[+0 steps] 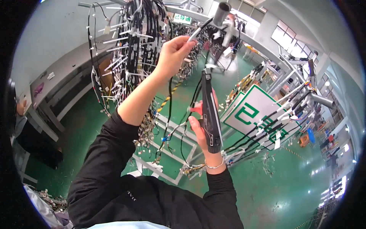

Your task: The recorder uses a cable tie gun to secure and trim ties on various components of a large wiring harness assembly.

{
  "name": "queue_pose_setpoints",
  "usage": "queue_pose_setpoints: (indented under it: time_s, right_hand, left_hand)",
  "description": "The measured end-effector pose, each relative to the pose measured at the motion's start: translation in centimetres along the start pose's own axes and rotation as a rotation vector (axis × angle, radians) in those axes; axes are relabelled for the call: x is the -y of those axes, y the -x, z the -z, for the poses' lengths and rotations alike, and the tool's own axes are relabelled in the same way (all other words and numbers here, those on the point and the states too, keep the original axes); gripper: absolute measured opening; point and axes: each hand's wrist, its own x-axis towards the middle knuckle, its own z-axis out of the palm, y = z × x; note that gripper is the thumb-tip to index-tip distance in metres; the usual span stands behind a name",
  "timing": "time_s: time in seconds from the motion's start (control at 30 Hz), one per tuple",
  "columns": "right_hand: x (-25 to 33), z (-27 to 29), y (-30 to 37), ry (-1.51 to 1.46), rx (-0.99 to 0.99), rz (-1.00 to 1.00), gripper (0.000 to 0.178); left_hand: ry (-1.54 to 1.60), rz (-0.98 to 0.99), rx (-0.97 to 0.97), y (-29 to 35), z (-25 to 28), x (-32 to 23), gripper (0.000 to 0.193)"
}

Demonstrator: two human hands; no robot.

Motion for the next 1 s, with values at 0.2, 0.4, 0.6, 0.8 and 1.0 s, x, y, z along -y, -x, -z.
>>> queue_pose_setpoints:
  time_s: [0.2, 0.4, 0.6, 0.8, 1.0]
  right_hand:
    - [2.9, -4.4, -2.7, -0.318, -0.005, -0.034, 0.066]
    - [5.0, -16.2, -3.5, -0.410, 0.257, 0.090, 0.030]
    - [3.8, -33.8, -12.7, -0.406, 0.365, 0.036, 0.063]
    - [-1.0, -46.1, -22.4, -0.650, 0.154, -0.124, 0.034]
    - [-10.8, -52.1, -22.6, -0.521, 0.156, -0.107, 0.044]
  left_hand:
    - [-0.026, -0.142, -0.033, -0.8, 5.4, -14.2, 0.024]
    - [-0.234, -0.194, -0.385, 0.5, 25.8, -16.5, 0.023]
    - [-0.249, -0.073, -0.489, -7.5, 44.1, -14.7, 0.025]
    - [-0.254, 0.002, -0.572, -17.9, 53.5, -7.8, 0.027]
    - [-0.504, 0.178, -0.378, -18.3, 59.5, 2.8, 0.029]
